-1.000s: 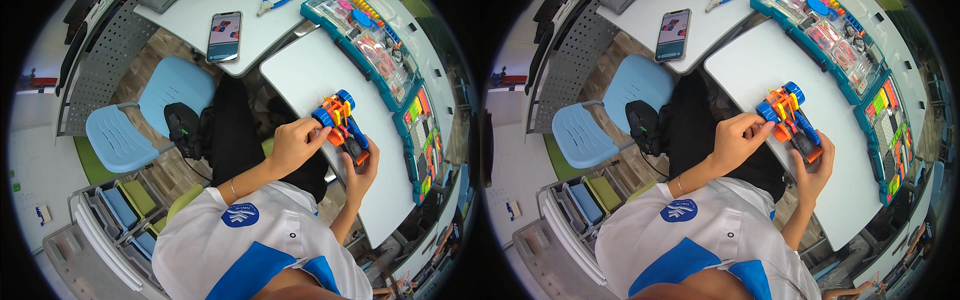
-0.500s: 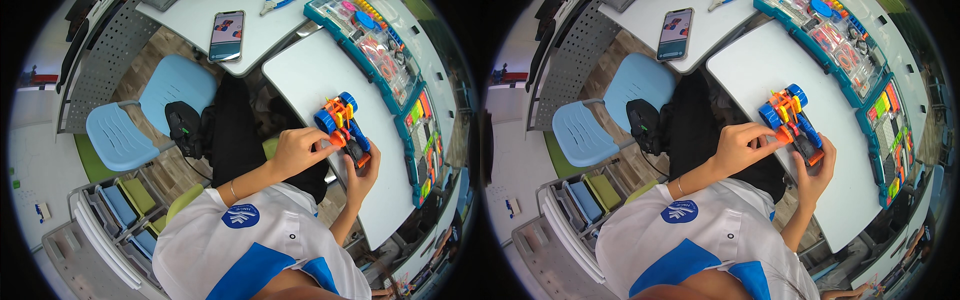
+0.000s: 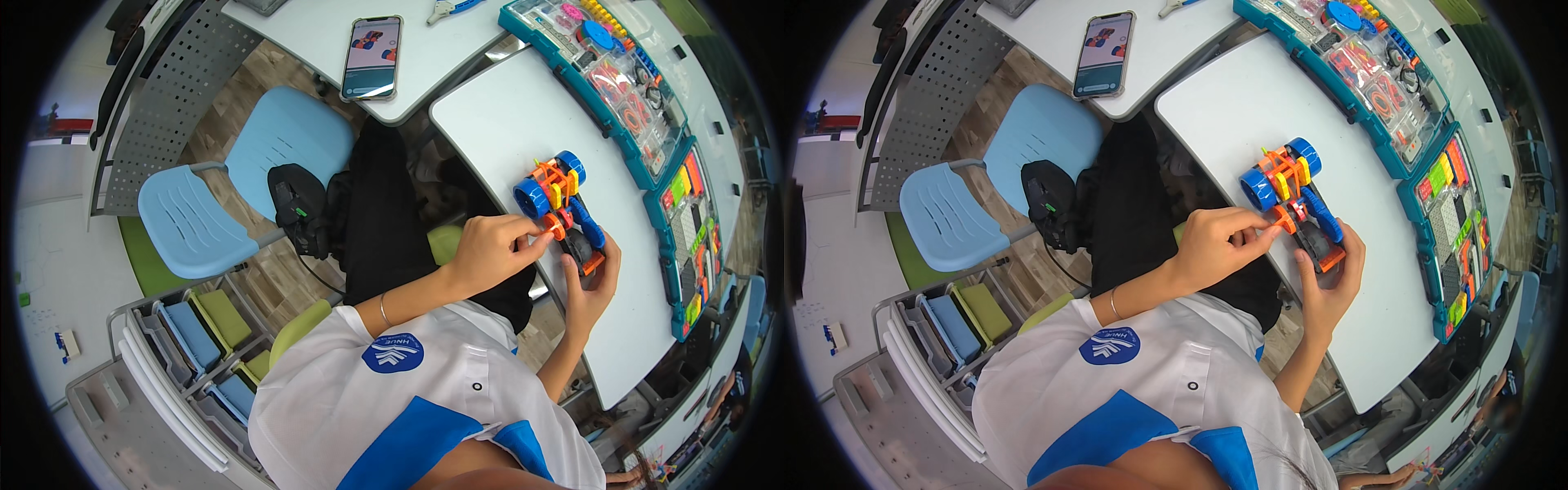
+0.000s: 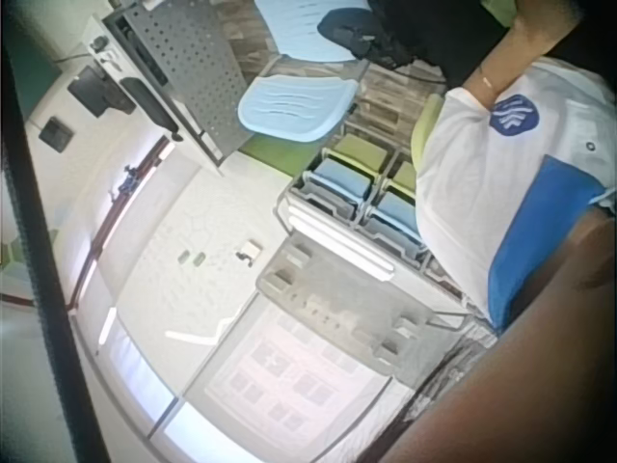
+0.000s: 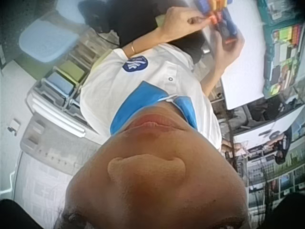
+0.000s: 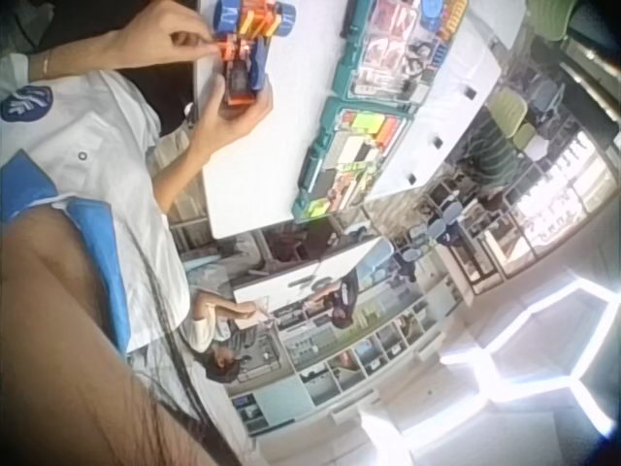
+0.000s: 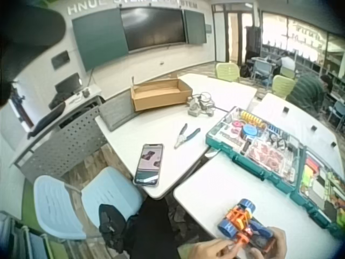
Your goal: The person assembles a small toy vehicle using colorful plastic building blocks. They connect wheels and frame pieces, then disassemble and reconfigure the structure by hand.
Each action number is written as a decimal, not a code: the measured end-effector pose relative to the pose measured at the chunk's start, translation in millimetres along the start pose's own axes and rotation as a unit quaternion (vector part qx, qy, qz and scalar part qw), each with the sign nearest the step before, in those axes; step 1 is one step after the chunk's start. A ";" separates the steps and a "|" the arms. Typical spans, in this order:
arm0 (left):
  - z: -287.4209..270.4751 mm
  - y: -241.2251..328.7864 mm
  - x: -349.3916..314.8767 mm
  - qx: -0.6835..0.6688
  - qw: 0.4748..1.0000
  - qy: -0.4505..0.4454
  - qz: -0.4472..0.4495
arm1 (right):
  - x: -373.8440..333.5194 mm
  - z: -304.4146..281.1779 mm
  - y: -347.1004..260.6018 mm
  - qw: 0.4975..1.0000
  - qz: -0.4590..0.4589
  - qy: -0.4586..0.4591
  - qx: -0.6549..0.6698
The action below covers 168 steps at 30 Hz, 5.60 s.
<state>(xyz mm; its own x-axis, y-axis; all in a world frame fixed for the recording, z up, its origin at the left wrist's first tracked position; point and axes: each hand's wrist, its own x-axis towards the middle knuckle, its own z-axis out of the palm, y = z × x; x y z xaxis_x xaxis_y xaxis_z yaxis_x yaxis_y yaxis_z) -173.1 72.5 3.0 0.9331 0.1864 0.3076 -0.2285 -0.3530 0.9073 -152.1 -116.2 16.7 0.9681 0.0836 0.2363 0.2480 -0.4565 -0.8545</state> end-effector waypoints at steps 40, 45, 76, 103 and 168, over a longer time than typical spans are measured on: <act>-32.4 -14.7 5.6 -0.631 0.634 -0.140 -0.425 | 13.5 24.7 -20.2 0.999 -0.041 0.008 -0.025; -40.0 -29.9 7.6 -0.721 0.536 -0.120 -0.422 | 27.9 37.7 -29.2 0.997 -0.073 -0.003 -0.037; -39.6 -18.6 9.2 -0.353 0.891 -0.045 -0.282 | 34.2 51.4 -24.1 0.997 -0.070 -0.033 -0.025; -44.4 -15.5 -5.0 -0.211 0.944 -0.074 -0.244 | 23.3 30.1 -6.2 0.996 -0.019 0.022 0.080; -17.1 -7.3 -27.0 -0.008 0.999 -0.043 -0.027 | -52.8 -62.5 -5.0 0.943 -0.121 0.233 -0.204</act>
<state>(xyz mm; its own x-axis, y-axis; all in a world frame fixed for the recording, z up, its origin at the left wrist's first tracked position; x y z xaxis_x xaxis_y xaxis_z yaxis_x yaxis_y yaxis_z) -201.4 85.8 -7.1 0.9644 0.1255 0.2328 -0.1807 -0.3298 0.9266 -206.7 -173.7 37.5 0.7399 -0.1258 0.6609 0.3327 -0.7854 -0.5219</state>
